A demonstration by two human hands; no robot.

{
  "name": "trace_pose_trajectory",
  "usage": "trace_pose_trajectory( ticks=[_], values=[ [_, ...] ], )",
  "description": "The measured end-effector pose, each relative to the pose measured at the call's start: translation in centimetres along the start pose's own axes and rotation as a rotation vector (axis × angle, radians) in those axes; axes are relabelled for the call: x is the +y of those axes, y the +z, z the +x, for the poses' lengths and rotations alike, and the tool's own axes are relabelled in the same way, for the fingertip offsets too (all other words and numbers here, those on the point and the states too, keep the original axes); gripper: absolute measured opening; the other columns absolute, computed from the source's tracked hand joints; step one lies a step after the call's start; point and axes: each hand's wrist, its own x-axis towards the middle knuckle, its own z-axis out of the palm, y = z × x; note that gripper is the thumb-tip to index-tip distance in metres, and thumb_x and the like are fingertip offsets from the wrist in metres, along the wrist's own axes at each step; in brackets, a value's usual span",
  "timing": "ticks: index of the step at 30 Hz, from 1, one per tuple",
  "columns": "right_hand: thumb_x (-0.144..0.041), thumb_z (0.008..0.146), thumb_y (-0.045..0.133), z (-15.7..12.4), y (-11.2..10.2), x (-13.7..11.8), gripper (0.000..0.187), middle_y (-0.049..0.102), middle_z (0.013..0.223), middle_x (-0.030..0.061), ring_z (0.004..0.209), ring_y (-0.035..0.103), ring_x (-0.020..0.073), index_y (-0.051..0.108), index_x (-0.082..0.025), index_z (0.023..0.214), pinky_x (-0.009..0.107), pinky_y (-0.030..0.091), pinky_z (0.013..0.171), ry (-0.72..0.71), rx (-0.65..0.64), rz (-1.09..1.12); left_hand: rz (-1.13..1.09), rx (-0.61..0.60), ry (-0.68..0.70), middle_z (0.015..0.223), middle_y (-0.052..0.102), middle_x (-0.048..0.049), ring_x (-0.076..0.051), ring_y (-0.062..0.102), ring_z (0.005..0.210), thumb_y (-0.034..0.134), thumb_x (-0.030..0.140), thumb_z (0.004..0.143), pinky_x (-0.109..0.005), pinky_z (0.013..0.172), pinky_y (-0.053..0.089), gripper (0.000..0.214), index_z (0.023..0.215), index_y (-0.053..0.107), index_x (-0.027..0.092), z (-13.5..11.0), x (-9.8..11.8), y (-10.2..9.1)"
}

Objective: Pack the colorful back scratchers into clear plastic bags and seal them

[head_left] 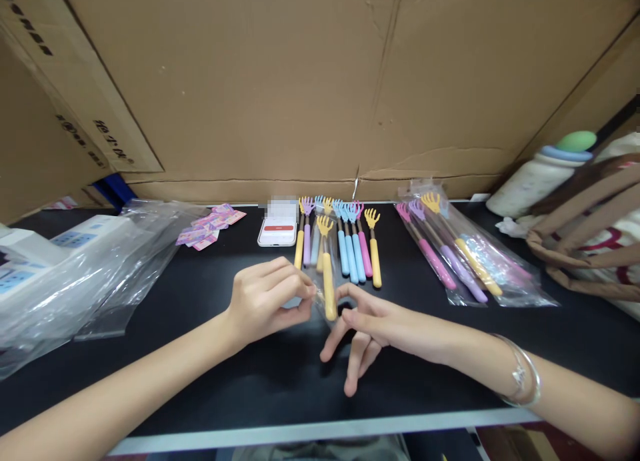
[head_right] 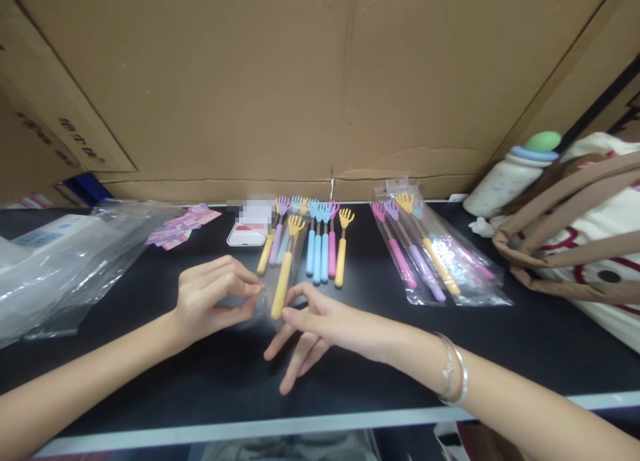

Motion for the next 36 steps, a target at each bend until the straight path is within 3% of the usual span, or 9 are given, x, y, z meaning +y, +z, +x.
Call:
trace_pose_trajectory(
  ticks=[9,14,19,24,36],
  values=[
    [-0.034,0.080,0.067,0.6,-0.7,0.0,0.047,0.068,0.085,0.0047,0.064,0.066,0.0119,0.033,-0.019,0.108,0.030,0.053,0.069,-0.071,0.227,0.106,0.058,-0.103,0.210,0.074,0.070,-0.0010,-0.012,0.061,0.063,0.058,0.014,0.083,-0.022,0.059,0.049,0.014,0.072,0.051,0.017,0.0,-0.5,0.1],
    [-0.032,0.078,0.069,0.9,-0.9,0.4,0.049,0.065,0.076,-0.0023,0.059,0.064,0.0102,0.031,-0.022,0.106,0.029,0.054,0.065,-0.131,0.308,0.105,0.091,-0.128,0.304,0.074,0.069,0.0010,-0.011,0.062,0.063,0.060,0.015,0.083,-0.020,0.059,0.049,0.018,0.068,0.049,0.016,-0.1,-0.8,0.2],
    [-0.034,0.076,0.071,0.9,-0.9,0.5,0.050,0.062,0.073,-0.0062,0.057,0.063,0.0089,0.031,-0.023,0.104,0.028,0.054,0.064,-0.153,0.342,0.045,0.086,-0.195,0.329,0.080,0.070,-0.0005,-0.013,0.063,0.070,0.057,0.013,0.086,-0.022,0.063,0.049,0.005,0.082,0.057,0.016,-0.3,-1.1,0.0],
    [-0.035,0.074,0.072,1.0,-0.7,0.3,0.052,0.061,0.069,-0.0079,0.056,0.063,0.0085,0.030,-0.023,0.102,0.026,0.053,0.063,-0.158,0.373,0.011,0.089,-0.236,0.340,0.083,0.070,-0.0004,-0.014,0.064,0.073,0.054,0.014,0.088,-0.022,0.064,0.050,0.009,0.093,0.060,0.017,-0.1,-1.0,-0.1],
    [-0.042,0.075,0.070,1.4,-0.9,1.3,0.051,0.056,0.074,-0.0074,0.062,0.063,0.0083,0.036,-0.024,0.108,0.026,0.054,0.065,-0.188,0.326,-0.072,0.081,-0.255,0.374,0.082,0.072,-0.0008,-0.012,0.067,0.079,0.053,0.016,0.090,-0.020,0.069,0.052,0.011,0.088,0.064,0.017,-0.1,-1.0,-0.2]
  ],
)
